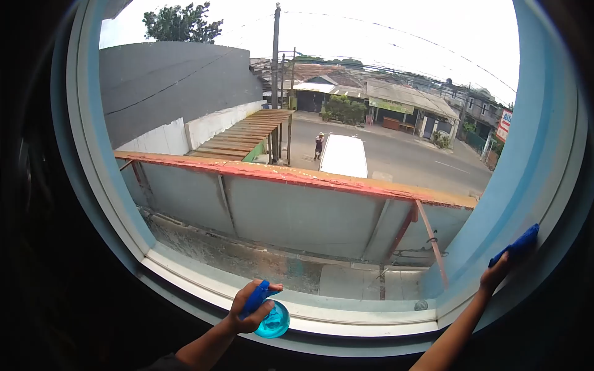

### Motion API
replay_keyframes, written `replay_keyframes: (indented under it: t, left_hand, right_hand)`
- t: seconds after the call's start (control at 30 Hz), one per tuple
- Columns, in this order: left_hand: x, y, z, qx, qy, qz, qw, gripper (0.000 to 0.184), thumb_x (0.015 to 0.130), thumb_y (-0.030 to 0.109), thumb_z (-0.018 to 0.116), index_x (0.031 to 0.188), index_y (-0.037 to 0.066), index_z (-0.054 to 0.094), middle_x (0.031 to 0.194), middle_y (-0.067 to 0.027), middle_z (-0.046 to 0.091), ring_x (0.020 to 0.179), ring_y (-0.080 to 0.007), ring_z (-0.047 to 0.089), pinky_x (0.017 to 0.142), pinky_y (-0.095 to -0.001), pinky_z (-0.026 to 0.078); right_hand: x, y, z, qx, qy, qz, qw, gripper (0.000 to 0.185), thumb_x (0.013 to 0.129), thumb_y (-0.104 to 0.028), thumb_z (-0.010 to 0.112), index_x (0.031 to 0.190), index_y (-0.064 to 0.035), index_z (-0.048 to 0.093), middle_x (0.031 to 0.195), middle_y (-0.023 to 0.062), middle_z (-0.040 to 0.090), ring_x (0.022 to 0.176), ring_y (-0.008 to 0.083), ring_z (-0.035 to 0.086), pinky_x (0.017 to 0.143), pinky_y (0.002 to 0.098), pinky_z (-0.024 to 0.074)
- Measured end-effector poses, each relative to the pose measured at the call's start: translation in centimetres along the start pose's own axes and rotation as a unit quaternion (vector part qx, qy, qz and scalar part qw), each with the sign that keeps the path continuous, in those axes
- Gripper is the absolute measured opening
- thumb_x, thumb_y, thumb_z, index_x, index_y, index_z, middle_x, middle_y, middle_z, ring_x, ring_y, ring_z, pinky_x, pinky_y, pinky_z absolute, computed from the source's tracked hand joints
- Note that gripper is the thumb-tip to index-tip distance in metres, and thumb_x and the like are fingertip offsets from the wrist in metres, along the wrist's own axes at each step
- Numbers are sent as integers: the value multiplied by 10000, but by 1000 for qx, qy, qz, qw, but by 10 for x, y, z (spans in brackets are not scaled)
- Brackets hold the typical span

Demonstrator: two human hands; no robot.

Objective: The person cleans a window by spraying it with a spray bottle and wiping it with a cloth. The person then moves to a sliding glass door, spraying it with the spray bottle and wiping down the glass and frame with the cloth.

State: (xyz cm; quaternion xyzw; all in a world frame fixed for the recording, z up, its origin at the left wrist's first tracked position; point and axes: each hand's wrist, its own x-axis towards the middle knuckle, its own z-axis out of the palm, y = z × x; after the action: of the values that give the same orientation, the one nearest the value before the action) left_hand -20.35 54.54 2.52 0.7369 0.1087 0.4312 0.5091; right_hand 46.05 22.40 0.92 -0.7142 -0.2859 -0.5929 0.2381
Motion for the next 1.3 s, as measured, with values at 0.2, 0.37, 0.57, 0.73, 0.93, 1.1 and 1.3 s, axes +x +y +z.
replay_keyframes:
  t: [0.2, 0.37, 0.57, 0.73, 0.93, 1.1, 1.3]
  left_hand:
    - [-31, 0, -34, 25, 71, -35, 997, 339, 822, -59, 557, 1159, -59, 593, 1129, -193, 655, 1128, -265, 637, 1016, -375, 475]
    - [-59, 4, -92, 78, 125, -58, 987, 324, 809, -1, 572, 1125, -52, 616, 1101, -177, 655, 1088, -249, 641, 985, -339, 481]
    - [-109, 7, -164, 79, 247, -20, 966, 315, 820, 20, 579, 1124, -55, 611, 1085, -188, 659, 1050, -273, 655, 963, -350, 491]
    - [-167, 5, -216, 96, 331, -70, 936, 303, 838, 7, 577, 1138, -29, 604, 1117, -175, 656, 1094, -249, 636, 987, -363, 472]
    - [-222, 21, -250, 97, 456, -102, 879, 287, 850, 31, 559, 1128, -35, 593, 1142, -185, 647, 1132, -269, 616, 1011, -376, 460]
    - [-257, 14, -264, 109, 527, -124, 834, 313, 840, 24, 540, 1144, -44, 576, 1160, -199, 629, 1165, -293, 594, 1048, -412, 433]
    - [-255, -5, -264, 145, 526, -87, 834, 419, 839, -20, 502, 1253, -83, 494, 1219, -227, 576, 1216, -326, 558, 1101, -468, 401]
  right_hand:
    - [81, -203, -74, 324, 102, 288, 895, 554, 1040, -321, 407, 1323, 153, 445, 1330, 329, 510, 1215, 414, 521, 1061, 465, 393]
    - [76, -487, -142, 250, 37, 116, 961, 687, 1009, -359, 333, 1509, 98, 217, 1578, 309, 198, 1479, 451, 173, 1211, 487, 90]
    - [57, -783, -211, 329, -10, -86, 940, 625, 948, -302, 459, 1491, 1, 394, 1543, 218, 370, 1419, 436, 333, 1152, 601, 176]
    - [45, -965, -237, 486, -8, -168, 857, 538, 892, -57, 537, 1426, -13, 492, 1487, 152, 469, 1382, 327, 432, 1157, 445, 310]
    - [40, -1114, -267, 717, -5, -100, 690, 438, 926, 9, 565, 1362, -23, 531, 1393, 145, 550, 1294, 293, 535, 1092, 385, 445]
    - [2, -1179, -274, 753, -97, -107, 641, 537, 906, -41, 497, 1440, -22, 442, 1406, 205, 517, 1284, 375, 512, 1084, 467, 407]
    - [-11, -1147, -269, 848, -156, -42, 505, 431, 954, -6, 440, 1372, -58, 532, 1409, 145, 542, 1329, 298, 499, 1129, 376, 378]
